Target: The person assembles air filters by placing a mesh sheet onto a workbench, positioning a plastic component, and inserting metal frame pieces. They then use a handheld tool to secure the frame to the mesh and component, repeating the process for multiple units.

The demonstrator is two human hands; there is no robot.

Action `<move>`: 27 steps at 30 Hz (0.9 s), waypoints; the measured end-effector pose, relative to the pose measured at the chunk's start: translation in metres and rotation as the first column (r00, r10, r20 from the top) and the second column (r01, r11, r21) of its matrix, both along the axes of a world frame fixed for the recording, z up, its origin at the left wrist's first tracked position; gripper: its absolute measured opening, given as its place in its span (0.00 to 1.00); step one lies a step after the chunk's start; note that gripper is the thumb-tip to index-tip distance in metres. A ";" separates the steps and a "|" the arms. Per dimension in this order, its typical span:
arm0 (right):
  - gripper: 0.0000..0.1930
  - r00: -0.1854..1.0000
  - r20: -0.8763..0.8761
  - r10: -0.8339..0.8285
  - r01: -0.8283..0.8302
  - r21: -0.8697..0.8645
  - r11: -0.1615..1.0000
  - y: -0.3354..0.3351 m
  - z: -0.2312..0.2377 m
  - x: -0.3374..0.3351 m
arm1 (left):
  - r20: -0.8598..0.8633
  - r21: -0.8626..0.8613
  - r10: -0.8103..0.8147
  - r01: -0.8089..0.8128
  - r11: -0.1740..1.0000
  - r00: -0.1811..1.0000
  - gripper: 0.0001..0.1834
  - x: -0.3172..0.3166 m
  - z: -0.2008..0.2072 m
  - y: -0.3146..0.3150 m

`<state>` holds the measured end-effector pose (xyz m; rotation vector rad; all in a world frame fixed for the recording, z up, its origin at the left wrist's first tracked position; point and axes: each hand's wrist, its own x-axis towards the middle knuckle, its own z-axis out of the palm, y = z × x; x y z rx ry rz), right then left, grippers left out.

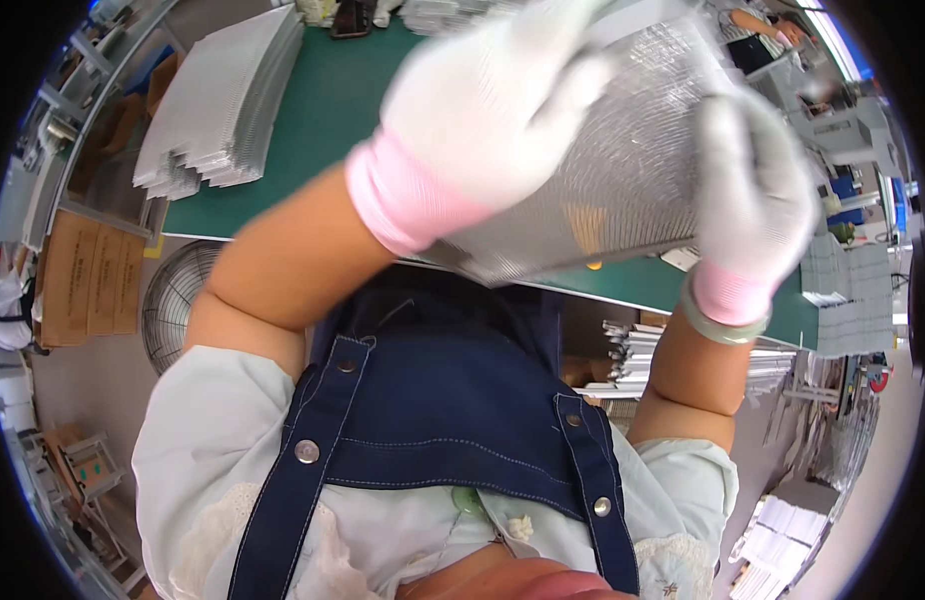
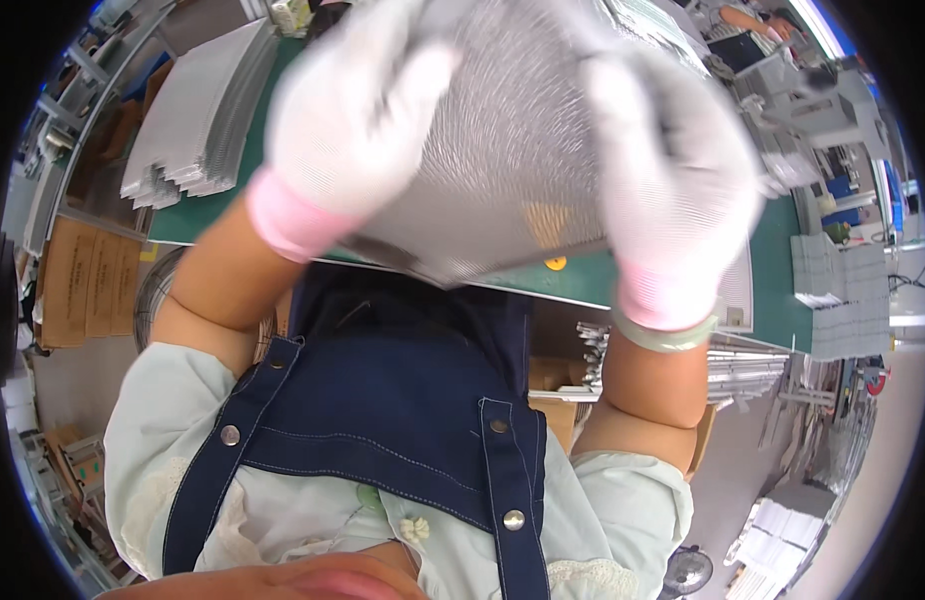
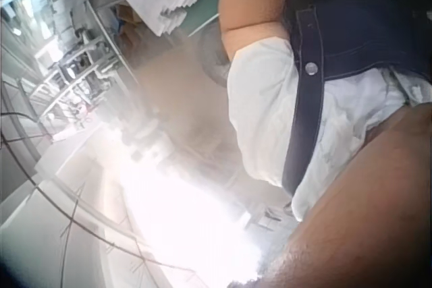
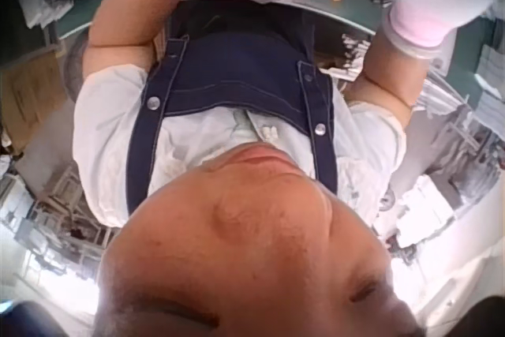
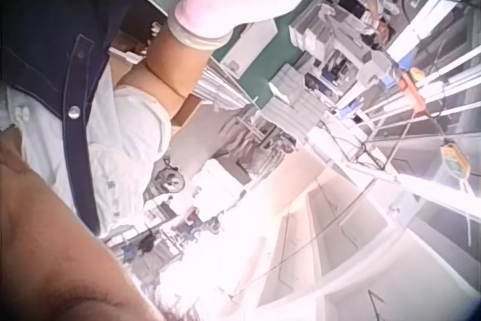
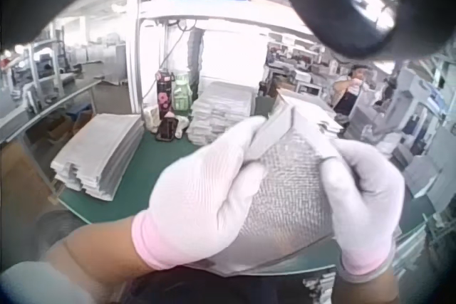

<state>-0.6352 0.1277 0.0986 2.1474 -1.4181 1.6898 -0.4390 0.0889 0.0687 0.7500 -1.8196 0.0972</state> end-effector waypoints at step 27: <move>0.22 0.907 -0.244 -0.343 0.399 0.760 0.513 -0.108 -0.231 -0.173 | 0.215 0.036 -0.463 0.467 0.884 0.860 0.20 -0.087 -0.072 -0.055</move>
